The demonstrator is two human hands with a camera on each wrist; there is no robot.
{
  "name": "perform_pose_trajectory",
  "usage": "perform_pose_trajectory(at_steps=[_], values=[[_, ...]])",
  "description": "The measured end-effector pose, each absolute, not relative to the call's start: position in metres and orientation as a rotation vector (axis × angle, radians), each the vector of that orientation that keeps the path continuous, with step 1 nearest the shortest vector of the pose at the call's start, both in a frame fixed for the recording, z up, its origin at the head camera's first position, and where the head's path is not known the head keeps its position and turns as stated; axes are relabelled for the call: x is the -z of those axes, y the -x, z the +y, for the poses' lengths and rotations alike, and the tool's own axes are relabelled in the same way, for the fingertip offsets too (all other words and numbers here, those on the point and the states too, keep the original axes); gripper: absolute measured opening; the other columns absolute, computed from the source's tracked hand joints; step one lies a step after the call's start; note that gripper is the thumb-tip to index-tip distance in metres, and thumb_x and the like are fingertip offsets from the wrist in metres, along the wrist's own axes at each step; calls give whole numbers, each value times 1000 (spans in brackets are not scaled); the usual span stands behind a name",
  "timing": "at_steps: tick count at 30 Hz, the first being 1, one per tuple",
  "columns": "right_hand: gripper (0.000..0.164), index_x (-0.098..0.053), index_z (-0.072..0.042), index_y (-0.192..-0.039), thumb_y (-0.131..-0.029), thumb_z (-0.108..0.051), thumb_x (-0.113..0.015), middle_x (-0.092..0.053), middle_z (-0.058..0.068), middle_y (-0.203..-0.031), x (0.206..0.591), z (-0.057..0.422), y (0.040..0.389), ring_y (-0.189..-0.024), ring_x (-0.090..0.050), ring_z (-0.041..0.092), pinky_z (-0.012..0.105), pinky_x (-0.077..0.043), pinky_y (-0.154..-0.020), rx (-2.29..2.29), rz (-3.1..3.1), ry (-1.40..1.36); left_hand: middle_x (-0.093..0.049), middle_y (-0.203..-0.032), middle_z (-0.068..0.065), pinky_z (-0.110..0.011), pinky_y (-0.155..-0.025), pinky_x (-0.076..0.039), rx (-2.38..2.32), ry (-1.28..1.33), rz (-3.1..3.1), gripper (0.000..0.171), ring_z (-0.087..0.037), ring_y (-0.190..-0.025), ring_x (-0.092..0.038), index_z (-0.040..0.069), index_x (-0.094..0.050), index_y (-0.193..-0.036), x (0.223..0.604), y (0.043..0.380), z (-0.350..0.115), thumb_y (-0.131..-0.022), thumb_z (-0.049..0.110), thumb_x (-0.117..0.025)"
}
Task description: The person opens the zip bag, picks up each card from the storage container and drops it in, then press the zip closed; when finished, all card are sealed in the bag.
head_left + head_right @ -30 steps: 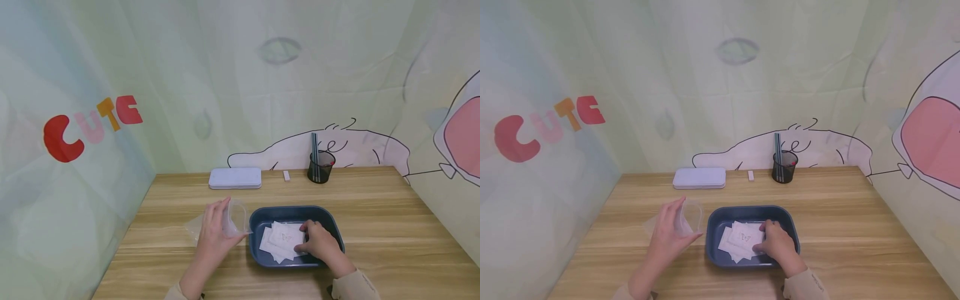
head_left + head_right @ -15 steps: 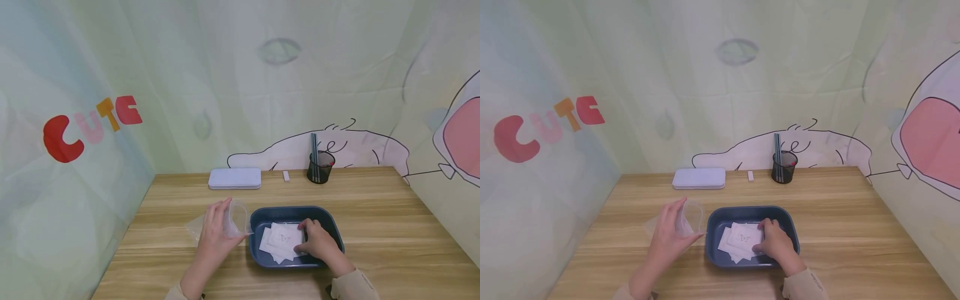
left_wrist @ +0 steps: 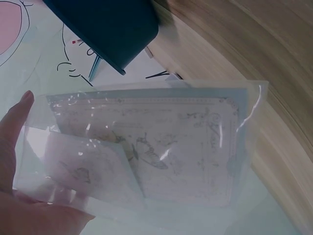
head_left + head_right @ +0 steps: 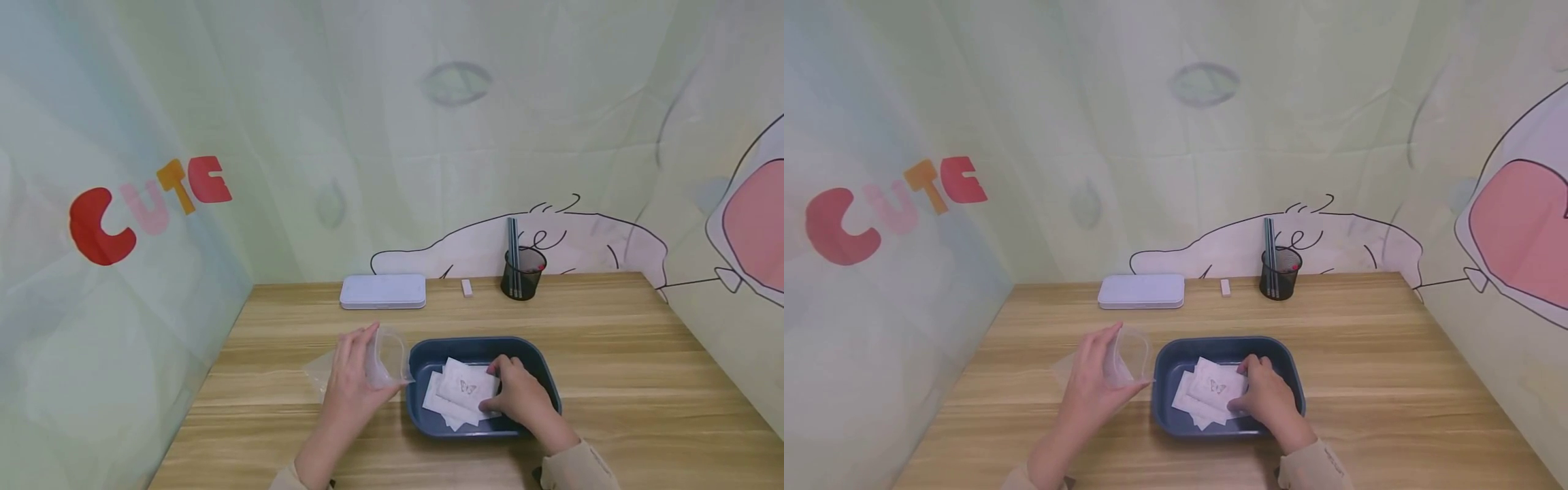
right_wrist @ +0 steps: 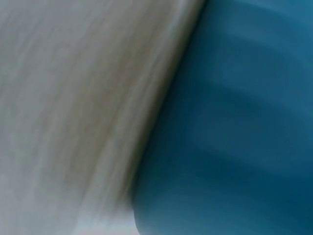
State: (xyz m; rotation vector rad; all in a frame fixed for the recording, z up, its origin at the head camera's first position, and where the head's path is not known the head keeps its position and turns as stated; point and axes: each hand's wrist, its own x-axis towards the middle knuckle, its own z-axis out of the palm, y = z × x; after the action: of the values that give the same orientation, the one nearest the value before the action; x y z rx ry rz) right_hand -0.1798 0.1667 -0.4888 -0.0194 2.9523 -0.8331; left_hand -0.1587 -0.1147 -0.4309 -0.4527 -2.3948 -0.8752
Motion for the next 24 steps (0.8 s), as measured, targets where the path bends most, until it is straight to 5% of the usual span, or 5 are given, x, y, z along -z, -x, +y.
perform_pose_trajectory(at_steps=[10, 16, 24], values=[[34, -54, -14, -96, -76, -18, -82, -54, -1, -73, 481, 165, 176, -61, -48, 16, 29, -37, -47, 955, 2987, 70, -48, -123, -8, -46, -92, -49, 870, 445, -2398, 101, -25, -112, -47, 10, -47, -138, 432, 159, -115, -51, 28, -96], [15, -64, -18, -95, -84, -13, -74, -62, -3, -80, 473, 163, 174, -56, -48, 12, 28, -39, -45, 1016, 3076, 133, -47, -124, -6, -44, -93, -49, 890, 439, -2417, 101, -23, -113, -46, 12, -46, -139, 431, 158, -114, -53, 28, -95], [13, -70, -22, -98, -86, -15, -72, -64, -6, -81, 452, 161, 170, -55, -47, 10, 26, -41, -46, 1108, 3177, 149, -47, -125, -7, -43, -94, -48, 896, 453, -2408, 102, -22, -114, -45, 13, -45, -140, 431, 157, -114, -52, 28, -95]])
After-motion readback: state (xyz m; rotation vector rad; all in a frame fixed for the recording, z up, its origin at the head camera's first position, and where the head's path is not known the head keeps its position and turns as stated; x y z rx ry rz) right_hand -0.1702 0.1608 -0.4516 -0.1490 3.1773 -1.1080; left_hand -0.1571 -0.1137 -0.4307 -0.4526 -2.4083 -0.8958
